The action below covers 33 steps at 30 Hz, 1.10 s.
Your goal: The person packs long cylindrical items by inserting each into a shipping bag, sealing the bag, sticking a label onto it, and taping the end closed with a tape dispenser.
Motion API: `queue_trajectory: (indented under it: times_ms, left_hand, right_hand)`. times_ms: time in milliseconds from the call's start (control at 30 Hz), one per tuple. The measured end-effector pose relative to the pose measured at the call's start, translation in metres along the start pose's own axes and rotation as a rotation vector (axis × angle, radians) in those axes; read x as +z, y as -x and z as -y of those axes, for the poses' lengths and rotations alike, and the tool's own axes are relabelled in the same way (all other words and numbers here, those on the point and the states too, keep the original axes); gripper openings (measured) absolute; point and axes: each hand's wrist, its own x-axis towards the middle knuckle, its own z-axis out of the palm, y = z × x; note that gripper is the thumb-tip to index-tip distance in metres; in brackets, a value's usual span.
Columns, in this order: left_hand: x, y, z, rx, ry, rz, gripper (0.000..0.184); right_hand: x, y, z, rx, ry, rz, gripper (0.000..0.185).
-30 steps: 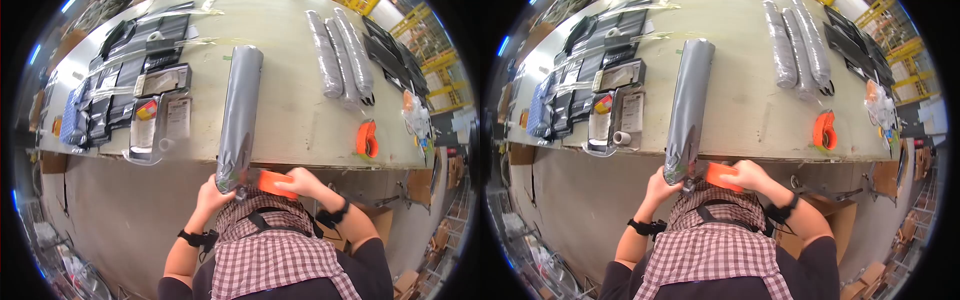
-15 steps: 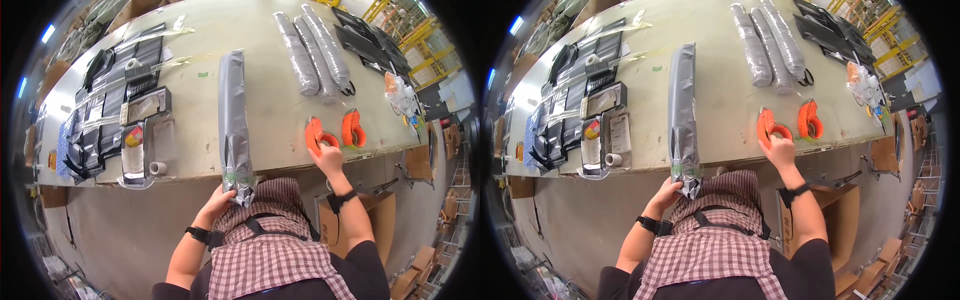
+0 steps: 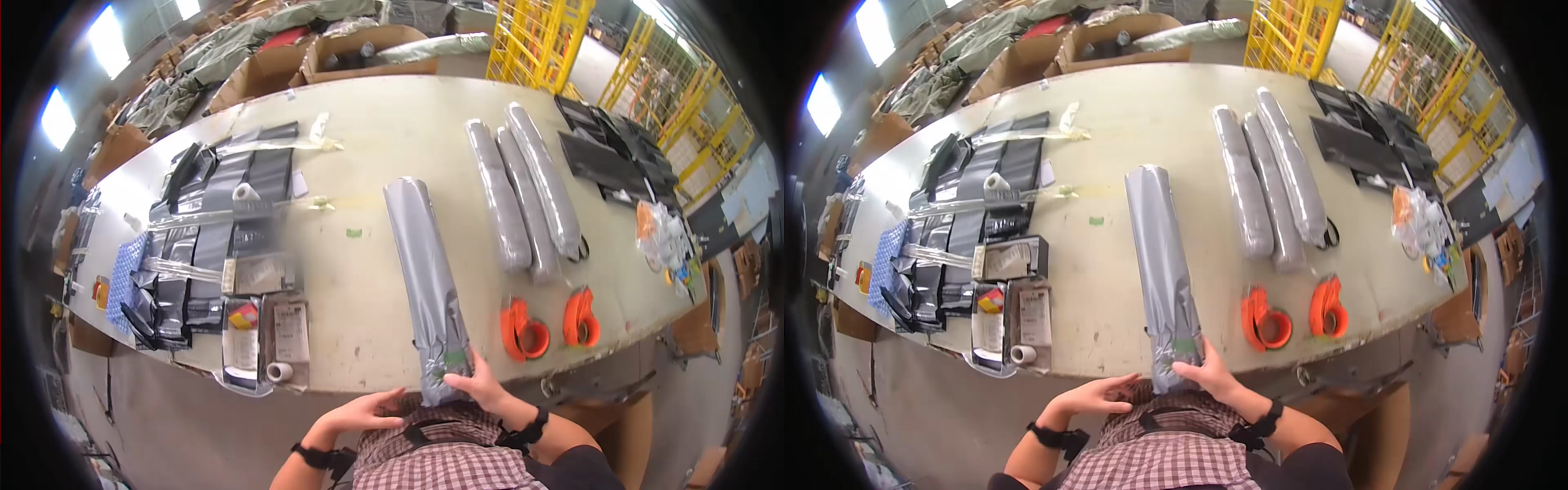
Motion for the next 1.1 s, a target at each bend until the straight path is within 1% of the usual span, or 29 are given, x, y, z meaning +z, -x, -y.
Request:
queue_trajectory:
  times_ms: [33,100,133,167,200,233,267,333,367,400,433,467,500,567,600,633,667,700,767,833,867,900,933,1000,1067,1100]
  left_hand:
    - [-0.008,0.010,-0.007,-0.049,0.010,-0.128,0.069]
    - [-0.020,0.017,-0.009,-0.120,-0.002,-0.441,0.062]
    - [-0.028,0.013,-0.012,-0.120,0.006,-0.469,0.060]
    - [-0.035,0.009,-0.012,-0.124,0.019,-0.497,0.057]
    - [-0.038,0.004,-0.012,-0.135,0.036,-0.525,0.055]
    - [-0.041,-0.002,-0.015,-0.119,0.022,-0.536,0.051]
    - [-0.043,-0.010,-0.019,-0.104,0.013,-0.556,0.048]
    - [-0.048,-0.015,-0.025,-0.081,-0.035,-0.586,0.038]
    - [-0.052,-0.014,-0.028,-0.071,-0.074,-0.596,0.033]
    - [-0.058,-0.009,-0.027,-0.065,-0.110,-0.606,0.029]
    - [-0.067,-0.001,-0.023,-0.091,-0.126,-0.691,0.025]
    - [-0.079,0.006,-0.019,-0.116,-0.146,-0.768,0.022]
    - [-0.093,0.013,-0.017,-0.139,-0.171,-0.838,0.021]
    - [-0.141,0.037,-0.017,0.089,-0.238,-1.145,0.020]
    - [-0.170,0.054,-0.033,0.215,-0.425,-1.281,0.022]
    - [-0.202,0.079,-0.041,0.115,-0.488,-1.380,0.022]
    - [-0.237,0.096,-0.032,0.171,-0.542,-1.601,0.023]
    - [-0.280,0.125,-0.004,-0.020,-0.694,-1.632,0.014]
    - [-0.330,0.168,0.022,-0.369,-0.985,-1.562,0.019]
    - [-0.356,0.190,0.054,-0.460,-1.123,-1.301,0.029]
    - [-0.370,0.195,0.066,-0.496,-1.189,-1.158,0.035]
    - [-0.381,0.194,0.075,-0.487,-1.283,-1.082,0.038]
    - [-0.392,0.191,0.082,-0.475,-1.373,-1.009,0.041]
    - [-0.409,0.193,0.098,-0.347,-1.623,-0.920,0.038]
    - [-0.424,0.196,0.115,-0.232,-1.549,-1.020,0.034]
    - [-0.429,0.198,0.124,-0.177,-1.510,-1.071,0.032]
  right_hand:
    - [-0.009,-0.014,0.023,-0.019,0.001,0.008,0.071]
    - [-0.018,-0.063,0.078,-0.185,-0.030,0.059,0.069]
    - [-0.019,-0.099,0.107,-0.234,-0.016,0.016,0.068]
    - [-0.018,-0.144,0.142,-0.300,0.021,0.024,0.076]
    - [-0.020,-0.191,0.175,-0.573,0.257,-0.011,0.086]
    - [-0.018,-0.233,0.202,-0.841,0.348,-0.125,0.095]
    - [-0.023,-0.271,0.230,-1.037,0.467,-0.186,0.094]
    - [-0.066,-0.328,0.255,-1.042,1.039,-0.519,0.087]
    - [-0.102,-0.347,0.251,-0.859,1.252,-0.528,0.079]
    - [-0.136,-0.353,0.233,-0.676,1.267,-0.496,0.076]
    - [-0.168,-0.351,0.218,-0.301,1.398,-0.453,0.084]
    - [-0.217,-0.362,0.181,0.029,1.531,-0.464,0.098]
    - [-0.236,-0.352,0.148,0.291,1.658,-0.479,0.110]
    - [-0.166,-0.299,0.145,0.297,1.737,-0.544,0.114]
    - [-0.157,-0.293,0.139,0.272,1.730,-0.534,0.113]
    - [-0.148,-0.289,0.133,0.248,1.723,-0.522,0.113]
    - [-0.139,-0.285,0.125,0.222,1.714,-0.513,0.112]
    - [-0.127,-0.278,0.116,0.189,1.671,-0.459,0.111]
    - [-0.095,-0.254,0.093,0.132,1.575,-0.365,0.109]
    - [-0.045,-0.206,0.072,0.100,1.537,-0.287,0.105]
    - [-0.023,-0.178,0.059,0.096,1.571,-0.280,0.106]
    - [-0.004,-0.150,0.049,0.090,1.610,-0.275,0.106]
    - [0.016,-0.122,0.044,0.144,1.676,-0.277,0.106]
    - [0.033,-0.083,0.032,0.241,1.750,-0.278,0.107]
    - [0.030,-0.059,0.023,0.322,1.763,-0.284,0.107]
    - [0.026,-0.056,0.024,0.304,1.733,-0.274,0.108]
